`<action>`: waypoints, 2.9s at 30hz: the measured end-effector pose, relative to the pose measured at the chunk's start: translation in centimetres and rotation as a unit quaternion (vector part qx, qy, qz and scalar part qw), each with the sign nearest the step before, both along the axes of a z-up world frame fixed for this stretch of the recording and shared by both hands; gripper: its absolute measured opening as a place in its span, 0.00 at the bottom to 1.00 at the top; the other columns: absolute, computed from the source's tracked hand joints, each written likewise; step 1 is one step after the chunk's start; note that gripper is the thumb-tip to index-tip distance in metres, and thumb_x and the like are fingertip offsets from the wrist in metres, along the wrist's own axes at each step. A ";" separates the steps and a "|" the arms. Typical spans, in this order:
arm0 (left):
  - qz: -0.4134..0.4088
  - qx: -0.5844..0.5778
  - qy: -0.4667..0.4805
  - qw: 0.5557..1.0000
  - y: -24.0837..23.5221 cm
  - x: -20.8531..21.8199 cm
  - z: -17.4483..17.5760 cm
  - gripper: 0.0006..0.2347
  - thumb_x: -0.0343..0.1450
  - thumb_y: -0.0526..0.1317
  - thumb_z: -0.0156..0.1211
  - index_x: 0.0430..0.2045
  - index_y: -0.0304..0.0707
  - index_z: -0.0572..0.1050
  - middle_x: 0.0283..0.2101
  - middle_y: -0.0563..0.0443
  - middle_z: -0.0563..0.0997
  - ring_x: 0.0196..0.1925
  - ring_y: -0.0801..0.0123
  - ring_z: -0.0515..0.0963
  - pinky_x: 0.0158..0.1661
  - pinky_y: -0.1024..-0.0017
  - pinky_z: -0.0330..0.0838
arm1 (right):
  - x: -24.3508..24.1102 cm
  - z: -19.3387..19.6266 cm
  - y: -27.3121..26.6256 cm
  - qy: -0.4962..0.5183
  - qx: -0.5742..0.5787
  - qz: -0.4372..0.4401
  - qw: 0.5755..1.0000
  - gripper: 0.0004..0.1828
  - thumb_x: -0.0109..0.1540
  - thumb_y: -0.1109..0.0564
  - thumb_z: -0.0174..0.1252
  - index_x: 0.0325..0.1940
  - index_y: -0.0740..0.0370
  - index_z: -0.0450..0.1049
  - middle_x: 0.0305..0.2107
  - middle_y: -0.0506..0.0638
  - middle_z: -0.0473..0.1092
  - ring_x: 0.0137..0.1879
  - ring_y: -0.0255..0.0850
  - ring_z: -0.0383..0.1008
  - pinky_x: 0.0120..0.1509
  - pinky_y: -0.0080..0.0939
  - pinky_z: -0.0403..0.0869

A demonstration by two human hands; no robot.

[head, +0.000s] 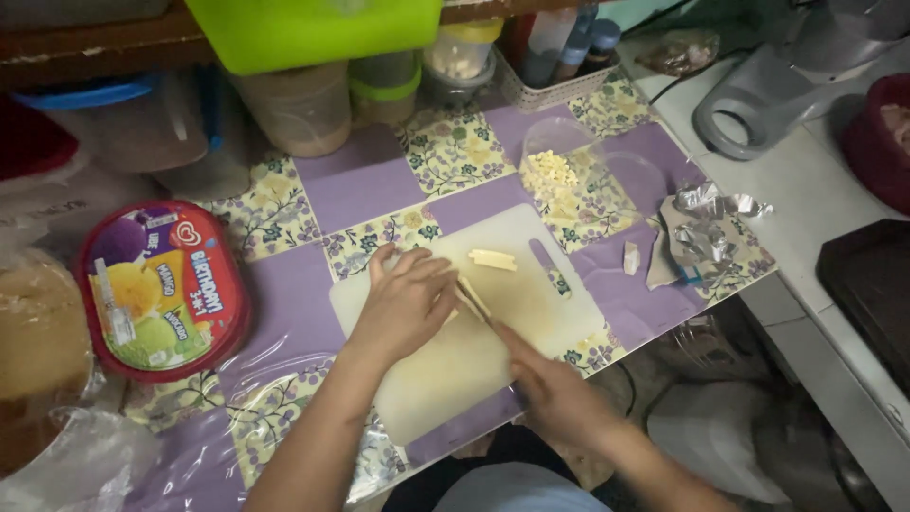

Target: Dicing a block of cheese into small cubes on a cutting board.

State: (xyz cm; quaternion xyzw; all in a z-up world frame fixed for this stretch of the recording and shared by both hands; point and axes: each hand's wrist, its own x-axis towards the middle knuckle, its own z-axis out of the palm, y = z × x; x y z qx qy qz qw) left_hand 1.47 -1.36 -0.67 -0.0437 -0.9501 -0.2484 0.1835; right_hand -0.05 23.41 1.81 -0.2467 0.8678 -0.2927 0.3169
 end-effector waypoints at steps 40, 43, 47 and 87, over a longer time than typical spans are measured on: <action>-0.050 0.753 -0.209 0.622 2.2 -2.8 0.1 0.11 0.68 0.23 0.60 0.43 0.22 0.78 0.35 0.37 0.83 0.32 0.63 0.84 0.39 0.73 0.82 | -0.1 -2.3 3.1 -0.399 -0.493 -0.233 0.737 0.36 0.67 0.59 0.45 0.81 0.52 0.51 0.21 0.47 0.59 0.13 0.28 0.45 0.10 0.29 0.41; 0.027 0.560 -0.274 0.782 2.4 -3.3 3.3 0.11 0.69 0.29 0.62 0.45 0.32 0.81 0.35 0.40 0.86 0.35 0.64 0.85 0.40 0.74 0.83 | -1.0 -2.6 4.0 -0.379 -0.502 -0.261 0.733 0.35 0.67 0.58 0.48 0.80 0.46 0.53 0.22 0.48 0.60 0.14 0.29 0.48 0.10 0.29 0.41; -0.047 0.128 -0.166 0.977 2.1 -4.3 3.5 0.11 0.65 0.34 0.66 0.41 0.39 0.80 0.36 0.50 0.81 0.37 0.65 0.77 0.40 0.70 0.73 | -1.3 -3.0 4.3 -0.336 -0.478 -0.263 0.768 0.36 0.68 0.54 0.46 0.81 0.42 0.49 0.22 0.48 0.59 0.14 0.29 0.47 0.10 0.29 0.44; -0.046 -0.043 -0.125 0.990 3.3 -6.5 -1.3 0.31 0.61 0.54 0.74 0.56 0.36 0.76 0.49 0.46 0.77 0.53 0.55 0.74 0.56 0.60 0.66 | -0.3 -1.8 3.1 -0.063 -0.192 -0.205 0.958 0.36 0.66 0.60 0.49 0.79 0.42 0.57 0.18 0.47 0.68 0.17 0.35 0.61 0.22 0.35 0.62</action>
